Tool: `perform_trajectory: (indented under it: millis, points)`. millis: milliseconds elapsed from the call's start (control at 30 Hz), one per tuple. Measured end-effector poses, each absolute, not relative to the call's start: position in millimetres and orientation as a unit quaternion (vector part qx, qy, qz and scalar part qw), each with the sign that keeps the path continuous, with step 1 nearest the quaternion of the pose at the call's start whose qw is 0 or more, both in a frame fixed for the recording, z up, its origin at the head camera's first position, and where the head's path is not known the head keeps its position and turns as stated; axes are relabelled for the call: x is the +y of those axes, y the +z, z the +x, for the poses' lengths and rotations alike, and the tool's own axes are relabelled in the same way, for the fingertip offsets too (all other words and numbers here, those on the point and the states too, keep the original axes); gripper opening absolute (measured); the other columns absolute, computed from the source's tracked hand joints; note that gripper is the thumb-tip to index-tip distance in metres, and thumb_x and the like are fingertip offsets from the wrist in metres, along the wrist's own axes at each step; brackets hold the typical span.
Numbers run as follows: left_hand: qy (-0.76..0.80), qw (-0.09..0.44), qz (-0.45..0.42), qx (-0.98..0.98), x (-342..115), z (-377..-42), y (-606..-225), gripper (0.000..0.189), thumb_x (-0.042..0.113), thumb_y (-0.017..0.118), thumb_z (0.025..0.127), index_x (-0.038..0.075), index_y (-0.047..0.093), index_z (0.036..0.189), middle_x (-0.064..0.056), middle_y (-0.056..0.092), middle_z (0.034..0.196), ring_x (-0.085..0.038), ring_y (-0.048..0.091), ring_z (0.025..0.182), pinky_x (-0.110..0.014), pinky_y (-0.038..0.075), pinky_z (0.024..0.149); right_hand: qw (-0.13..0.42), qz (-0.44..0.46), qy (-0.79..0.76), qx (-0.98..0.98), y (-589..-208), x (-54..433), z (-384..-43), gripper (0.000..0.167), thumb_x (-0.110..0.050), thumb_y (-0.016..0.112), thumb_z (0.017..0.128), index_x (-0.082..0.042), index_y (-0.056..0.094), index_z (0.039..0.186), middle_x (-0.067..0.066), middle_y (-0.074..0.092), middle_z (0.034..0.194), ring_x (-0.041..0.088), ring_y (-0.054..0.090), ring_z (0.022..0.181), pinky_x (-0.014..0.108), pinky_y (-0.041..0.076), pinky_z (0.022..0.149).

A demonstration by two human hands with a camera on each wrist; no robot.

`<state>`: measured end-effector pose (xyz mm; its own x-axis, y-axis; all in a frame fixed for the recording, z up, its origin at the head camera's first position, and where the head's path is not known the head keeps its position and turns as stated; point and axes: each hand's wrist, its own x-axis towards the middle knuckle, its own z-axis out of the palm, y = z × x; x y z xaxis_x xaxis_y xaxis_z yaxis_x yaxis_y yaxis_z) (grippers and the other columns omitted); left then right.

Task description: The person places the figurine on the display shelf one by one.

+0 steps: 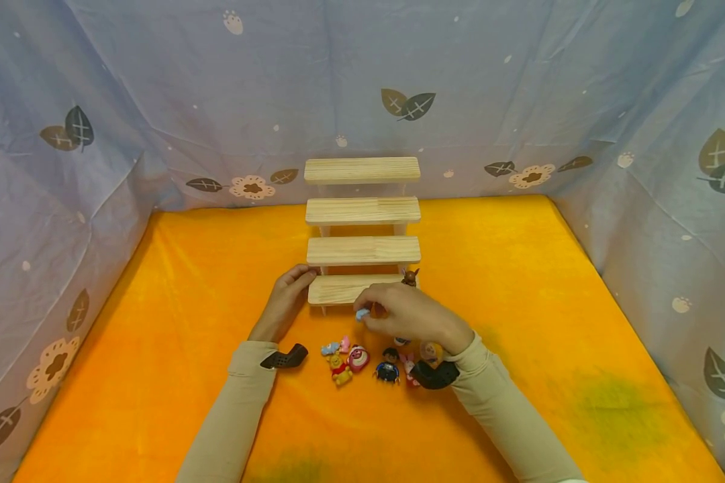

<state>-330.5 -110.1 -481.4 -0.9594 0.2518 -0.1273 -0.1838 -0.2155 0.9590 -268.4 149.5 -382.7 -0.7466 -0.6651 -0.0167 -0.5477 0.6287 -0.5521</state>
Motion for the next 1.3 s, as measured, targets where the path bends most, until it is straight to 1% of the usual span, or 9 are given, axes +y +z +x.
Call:
perform_trajectory:
  millis: [200, 333, 567, 767, 867, 1000, 1133, 1200, 1300]
  points:
    - [0.779, 0.144, 0.035, 0.609, -111, -331, -482, 0.02, 0.026, 0.055, 0.105, 0.01, 0.058, 0.117, -0.001, 0.055, 0.125, -0.013, 0.053, 0.117, -0.021, 0.045, 0.103, 0.088, -0.337, -0.277, 0.895, -381, 152, -270, 0.018, -0.021, 0.066, 0.098, -0.014, 0.066, 0.115, -0.005, 0.069, 0.105, 0.011, 0.058, 0.085, 0.025, 0.051, 0.078]
    - [0.781, 0.143, 0.034, 0.606, -110, -331, -482, 0.018, 0.025, 0.056, 0.105, 0.01, 0.058, 0.116, -0.002, 0.055, 0.125, -0.013, 0.053, 0.116, -0.021, 0.045, 0.102, 0.068, -0.336, -0.291, 0.893, -379, 154, -271, 0.014, -0.022, 0.066, 0.098, -0.017, 0.066, 0.111, -0.006, 0.068, 0.103, 0.012, 0.058, 0.085, 0.026, 0.051, 0.078]
    - [0.782, 0.141, 0.04, 0.606, -110, -331, -482, 0.017, 0.023, 0.054, 0.106, 0.01, 0.059, 0.116, 0.0, 0.056, 0.123, -0.012, 0.053, 0.116, -0.02, 0.044, 0.103, 0.047, -0.305, -0.304, 0.901, -375, 157, -268, 0.017, -0.029, 0.063, 0.099, -0.02, 0.067, 0.113, -0.005, 0.065, 0.109, 0.013, 0.058, 0.093, 0.029, 0.053, 0.083]
    - [0.784, 0.133, 0.04, 0.605, -109, -331, -482, 0.017, 0.019, 0.054, 0.106, 0.007, 0.06, 0.117, -0.005, 0.056, 0.124, -0.012, 0.054, 0.114, -0.019, 0.045, 0.101, 0.01, -0.284, -0.327, 0.901, -373, 159, -268, 0.02, -0.031, 0.063, 0.1, -0.021, 0.067, 0.117, -0.004, 0.065, 0.115, 0.014, 0.061, 0.1, 0.033, 0.056, 0.085]
    - [0.784, 0.134, 0.039, 0.605, -110, -330, -481, 0.019, 0.019, 0.053, 0.106, 0.005, 0.059, 0.118, -0.005, 0.055, 0.124, -0.012, 0.054, 0.114, -0.019, 0.045, 0.101, -0.025, -0.278, -0.327, 0.903, -372, 161, -269, 0.019, -0.031, 0.064, 0.1, -0.021, 0.068, 0.116, -0.005, 0.067, 0.112, 0.015, 0.061, 0.1, 0.034, 0.055, 0.084]
    - [0.782, 0.135, 0.037, 0.607, -110, -330, -480, 0.024, 0.019, 0.053, 0.106, 0.002, 0.057, 0.123, -0.003, 0.055, 0.124, -0.012, 0.053, 0.116, -0.019, 0.045, 0.102, -0.073, -0.28, -0.31, 0.905, -373, 163, -273, 0.016, -0.029, 0.066, 0.099, -0.02, 0.07, 0.112, -0.004, 0.071, 0.108, 0.015, 0.055, 0.09, 0.03, 0.048, 0.074]
    - [0.78, 0.136, 0.032, 0.61, -109, -330, -480, 0.025, 0.02, 0.052, 0.106, 0.003, 0.057, 0.125, -0.001, 0.056, 0.124, -0.012, 0.054, 0.116, -0.019, 0.045, 0.102, -0.096, -0.277, -0.298, 0.909, -375, 166, -277, 0.016, -0.028, 0.067, 0.099, -0.018, 0.072, 0.11, -0.003, 0.073, 0.106, 0.015, 0.05, 0.083, 0.028, 0.042, 0.069]
    - [0.782, 0.136, 0.031, 0.608, -109, -330, -480, 0.024, 0.019, 0.053, 0.106, 0.004, 0.057, 0.124, -0.001, 0.056, 0.123, -0.012, 0.054, 0.115, -0.019, 0.046, 0.101, -0.099, -0.271, -0.297, 0.91, -376, 166, -278, 0.017, -0.029, 0.067, 0.099, -0.018, 0.073, 0.11, -0.002, 0.074, 0.106, 0.016, 0.05, 0.083, 0.029, 0.041, 0.07]
    - [0.785, 0.137, 0.033, 0.603, -109, -330, -480, 0.024, 0.019, 0.053, 0.106, 0.002, 0.057, 0.124, -0.002, 0.056, 0.123, -0.012, 0.055, 0.113, -0.02, 0.047, 0.099, -0.101, -0.263, -0.296, 0.913, -377, 167, -280, 0.018, -0.03, 0.067, 0.099, -0.018, 0.073, 0.11, -0.003, 0.075, 0.107, 0.015, 0.052, 0.085, 0.031, 0.04, 0.075]
